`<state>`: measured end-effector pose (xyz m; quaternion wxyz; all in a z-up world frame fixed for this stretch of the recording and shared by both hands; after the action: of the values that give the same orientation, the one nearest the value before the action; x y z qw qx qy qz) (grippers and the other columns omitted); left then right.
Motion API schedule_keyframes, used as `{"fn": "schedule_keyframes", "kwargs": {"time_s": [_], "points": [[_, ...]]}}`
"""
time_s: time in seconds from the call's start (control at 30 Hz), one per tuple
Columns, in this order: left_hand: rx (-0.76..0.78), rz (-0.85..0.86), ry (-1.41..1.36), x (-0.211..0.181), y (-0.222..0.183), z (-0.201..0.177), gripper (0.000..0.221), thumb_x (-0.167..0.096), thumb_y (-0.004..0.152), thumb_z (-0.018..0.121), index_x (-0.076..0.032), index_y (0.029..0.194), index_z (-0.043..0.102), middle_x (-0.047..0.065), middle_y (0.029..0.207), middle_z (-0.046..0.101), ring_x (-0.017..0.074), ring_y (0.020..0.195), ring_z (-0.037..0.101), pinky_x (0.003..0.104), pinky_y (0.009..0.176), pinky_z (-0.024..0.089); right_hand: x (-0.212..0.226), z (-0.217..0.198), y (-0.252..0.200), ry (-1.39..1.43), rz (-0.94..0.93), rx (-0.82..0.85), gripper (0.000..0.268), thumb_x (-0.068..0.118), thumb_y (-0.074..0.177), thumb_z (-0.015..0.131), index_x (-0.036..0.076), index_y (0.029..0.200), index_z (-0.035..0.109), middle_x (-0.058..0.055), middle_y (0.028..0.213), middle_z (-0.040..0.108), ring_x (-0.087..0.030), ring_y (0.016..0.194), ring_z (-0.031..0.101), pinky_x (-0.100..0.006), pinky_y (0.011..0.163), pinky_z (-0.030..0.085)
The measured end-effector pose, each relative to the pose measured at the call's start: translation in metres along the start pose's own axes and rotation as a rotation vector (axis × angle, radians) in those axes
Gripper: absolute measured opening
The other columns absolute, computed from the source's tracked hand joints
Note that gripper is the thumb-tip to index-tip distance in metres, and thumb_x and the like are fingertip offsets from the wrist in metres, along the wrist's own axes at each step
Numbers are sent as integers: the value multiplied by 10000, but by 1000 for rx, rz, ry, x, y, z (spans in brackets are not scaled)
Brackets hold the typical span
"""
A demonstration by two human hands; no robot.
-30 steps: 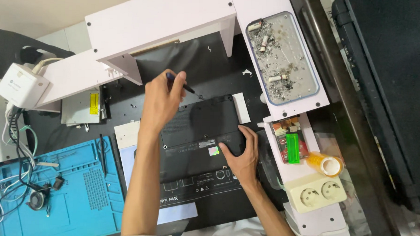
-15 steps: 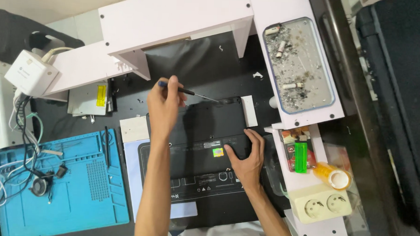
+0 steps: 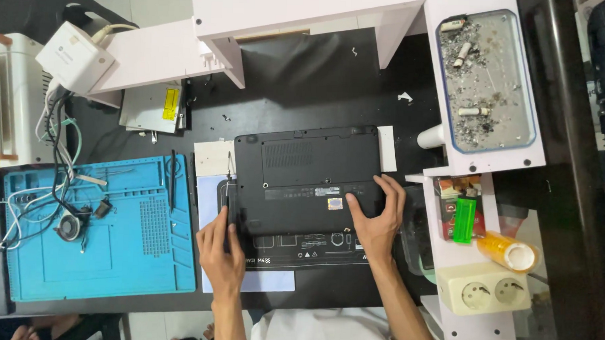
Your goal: Disassembling a laptop to access internal components.
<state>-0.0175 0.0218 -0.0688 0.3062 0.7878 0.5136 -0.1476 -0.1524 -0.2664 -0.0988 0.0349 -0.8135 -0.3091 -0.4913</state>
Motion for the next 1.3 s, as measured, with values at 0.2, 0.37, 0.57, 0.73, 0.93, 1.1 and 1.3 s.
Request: {"fn": "schedule_keyframes", "kwargs": {"time_s": [0.2,0.37,0.57,0.73,0.93,1.1,1.3], "points": [[50,-19,199,17,-13,1,367,-40,956,667,-57,1321,702,122,1011,679,313,944,612,422,838,510,-1,1,-3,-2,25,4,571,184,806,888,35,1289,623,-160,1375,560,-351,1289,573,-457,1087,488],[37,-128,202,24,5,-5,226,-191,948,702,-81,1139,748,114,942,650,313,927,626,424,776,521,-2,2,-4,-9,-13,3,560,186,821,884,32,1293,625,-164,1377,545,-358,1306,557,-465,1101,474],[-47,-119,220,66,48,-4,185,-162,1011,666,-71,1150,747,128,1052,671,335,988,619,445,834,523,2,0,-3,-41,-20,-9,546,186,818,884,32,1278,634,-151,1368,568,-351,1298,568,-459,1099,472],[14,-91,248,81,80,8,196,-170,985,675,-49,1125,738,154,1055,683,377,992,626,479,820,517,3,0,-3,-33,-25,-26,540,181,818,881,32,1275,636,-150,1369,575,-352,1285,582,-454,1097,480],[112,-143,349,88,95,17,158,-162,936,694,-64,1053,734,154,1027,713,397,959,663,506,766,522,4,-1,-2,-15,-12,-28,514,189,821,877,37,1256,648,-147,1372,576,-349,1280,588,-449,1076,494],[261,-122,491,101,110,29,138,-154,885,712,-36,955,692,172,979,719,417,910,688,528,723,536,3,-1,-2,-13,6,-17,510,194,818,876,39,1248,652,-145,1369,574,-346,1277,587,-448,1068,494],[378,7,594,117,121,46,129,-129,915,629,-6,880,651,226,929,719,452,814,701,554,683,553,-1,-2,-4,2,22,-22,497,198,824,868,44,1249,660,-137,1375,574,-344,1282,587,-448,1067,493]]}}
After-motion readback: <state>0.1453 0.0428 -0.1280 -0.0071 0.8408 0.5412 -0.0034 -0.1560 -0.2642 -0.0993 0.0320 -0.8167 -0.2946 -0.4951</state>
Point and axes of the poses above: each hand's wrist, its own y-axis towards the middle knuckle, its own z-axis out of the palm, x = y × z, the point moved 6 cm from there along y, towards the middle knuckle
